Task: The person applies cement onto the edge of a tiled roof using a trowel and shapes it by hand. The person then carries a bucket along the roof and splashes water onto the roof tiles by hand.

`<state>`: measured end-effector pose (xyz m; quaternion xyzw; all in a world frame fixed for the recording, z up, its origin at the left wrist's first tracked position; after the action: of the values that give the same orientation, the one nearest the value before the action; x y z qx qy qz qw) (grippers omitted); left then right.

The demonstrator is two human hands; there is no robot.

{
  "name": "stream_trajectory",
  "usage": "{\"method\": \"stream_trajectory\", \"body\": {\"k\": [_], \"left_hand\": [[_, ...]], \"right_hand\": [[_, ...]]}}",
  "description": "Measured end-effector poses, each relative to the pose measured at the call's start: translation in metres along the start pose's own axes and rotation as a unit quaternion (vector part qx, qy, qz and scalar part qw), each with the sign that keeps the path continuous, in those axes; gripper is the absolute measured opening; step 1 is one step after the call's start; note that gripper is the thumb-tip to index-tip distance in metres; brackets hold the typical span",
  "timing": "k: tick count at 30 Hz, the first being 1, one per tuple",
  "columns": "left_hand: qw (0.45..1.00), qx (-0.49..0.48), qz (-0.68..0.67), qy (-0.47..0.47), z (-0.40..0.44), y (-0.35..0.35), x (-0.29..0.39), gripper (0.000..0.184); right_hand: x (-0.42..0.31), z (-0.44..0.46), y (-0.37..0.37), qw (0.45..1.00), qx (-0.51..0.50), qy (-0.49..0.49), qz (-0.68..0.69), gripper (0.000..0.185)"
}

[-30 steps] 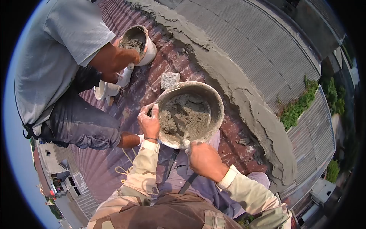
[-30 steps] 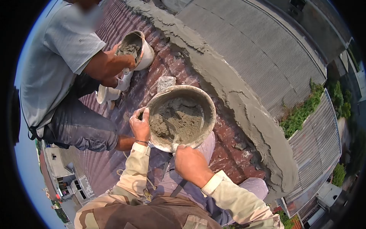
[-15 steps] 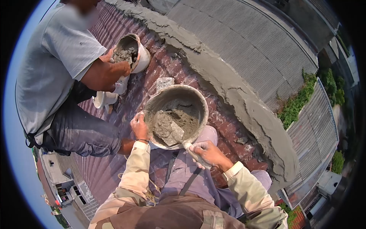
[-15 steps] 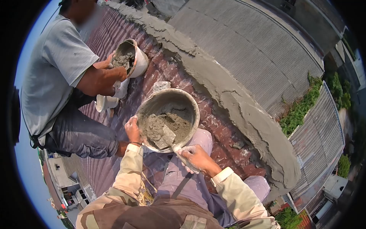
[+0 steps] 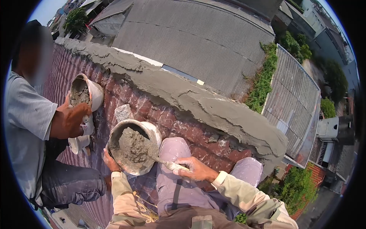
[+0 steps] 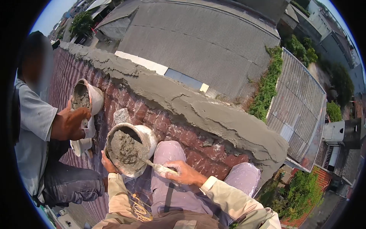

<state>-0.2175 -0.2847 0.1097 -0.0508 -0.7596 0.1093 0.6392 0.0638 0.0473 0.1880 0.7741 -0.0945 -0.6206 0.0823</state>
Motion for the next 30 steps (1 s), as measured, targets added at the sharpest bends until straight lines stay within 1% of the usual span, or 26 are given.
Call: {"method": "stream_trajectory", "body": {"k": [1,2,3,4,5,6,7,8,9,10,11,12,13,14,16,17,19,20,22,23,24,26,27,29,30], "left_hand": [[0.969,0.014,0.161,0.188,0.01,-0.002,0.013,0.057],[0.952,0.033,0.207,0.224,0.007,0.0,0.029,0.054],[0.942,0.052,0.214,0.253,0.0,0.009,0.048,0.052],[0.931,0.073,0.22,0.282,-0.009,0.02,0.066,0.051],[0.931,0.065,0.219,0.285,-0.016,0.032,0.079,0.051],[0.893,0.063,0.28,0.346,-0.027,0.046,0.095,0.05],[0.848,0.062,0.338,0.404,-0.038,0.062,0.109,0.049],[0.848,0.057,0.334,0.408,-0.045,0.072,0.116,0.049],[0.836,0.036,0.348,0.422,-0.052,0.081,0.119,0.049],[0.824,0.015,0.364,0.435,-0.059,0.086,0.12,0.049],[0.833,0.004,0.366,0.416,-0.061,0.085,0.115,0.05],[0.832,-0.001,0.362,0.421,-0.065,0.085,0.114,0.05],[0.849,-0.01,0.35,0.395,-0.066,0.08,0.11,0.05],[0.866,-0.019,0.338,0.368,-0.068,0.075,0.105,0.05],[0.861,0.02,0.364,0.355,-0.029,0.009,0.03,0.049],[0.858,0.038,0.377,0.347,-0.01,-0.024,-0.006,0.049],[0.837,0.016,0.432,0.335,-0.061,0.019,0.067,0.05],[0.826,0.005,0.458,0.329,-0.088,0.043,0.107,0.051],[0.824,0.013,0.477,0.305,-0.089,0.031,0.096,0.051],[0.826,0.021,0.484,0.288,-0.089,0.025,0.09,0.051],[0.828,0.032,0.49,0.271,-0.085,0.016,0.079,0.051],[0.829,0.054,0.505,0.236,-0.081,-0.002,0.059,0.051],[0.828,0.061,0.512,0.22,-0.08,-0.008,0.053,0.051],[0.825,0.071,0.528,0.189,-0.078,-0.016,0.042,0.051],[0.822,0.074,0.539,0.171,-0.077,-0.019,0.037,0.051]], "right_hand": [[-0.004,-0.011,-0.018,0.997,0.038,-0.061,-0.032,0.025],[-0.017,-0.023,-0.039,0.997,0.036,-0.06,-0.024,0.029],[-0.025,-0.035,-0.064,0.997,0.043,-0.055,-0.039,0.03],[-0.032,-0.047,-0.088,0.993,0.086,-0.049,-0.06,0.031],[-0.041,-0.06,-0.116,0.988,0.112,-0.004,-0.103,0.033],[-0.056,-0.071,-0.142,0.98,0.156,0.012,-0.126,0.034],[-0.061,-0.081,-0.172,0.962,0.194,-0.02,-0.192,0.034],[-0.073,-0.091,-0.197,0.954,0.226,0.043,-0.193,0.036],[-0.083,-0.099,-0.223,0.945,0.245,0.071,-0.204,0.037],[-0.085,-0.105,-0.251,0.921,0.278,0.023,-0.273,0.036],[-0.095,-0.11,-0.273,0.917,0.286,0.056,-0.272,0.034],[-0.102,-0.114,-0.292,0.914,0.293,0.106,-0.259,0.032],[-0.099,-0.117,-0.32,0.89,0.287,0.077,-0.345,0.033],[-0.107,-0.116,-0.334,0.871,0.286,0.066,-0.394,0.034],[-0.099,-0.112,-0.362,0.866,0.259,0.073,-0.422,0.039],[-0.087,-0.109,-0.375,0.865,0.262,0.073,-0.421,0.039],[-0.062,-0.098,-0.39,0.82,0.192,0.077,-0.534,0.046],[-0.059,-0.093,-0.385,0.819,0.192,0.077,-0.535,0.046],[-0.049,-0.076,-0.359,0.774,0.105,0.09,-0.618,0.053],[-0.044,-0.081,-0.36,0.771,0.125,-0.023,-0.623,0.046],[-0.051,-0.078,-0.352,0.773,0.124,-0.02,-0.622,0.046],[-0.063,-0.067,-0.338,0.776,0.1,0.064,-0.619,0.035],[-0.068,-0.063,-0.332,0.776,0.101,0.065,-0.619,0.035],[-0.071,-0.056,-0.319,0.742,0.093,0.111,-0.654,0.024],[-0.074,-0.055,-0.31,0.742,0.093,0.112,-0.655,0.024]]}}
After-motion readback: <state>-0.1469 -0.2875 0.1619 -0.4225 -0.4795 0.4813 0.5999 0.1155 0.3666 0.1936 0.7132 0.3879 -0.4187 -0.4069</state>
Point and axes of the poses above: each hand's wrist, its own z-axis towards the middle knuckle, its own y-axis out of the palm, x = y × z, the point moved 5 cm from there along z, towards the middle knuckle, and after that the axes turned 1 degree about z, right-handed, at the moved point
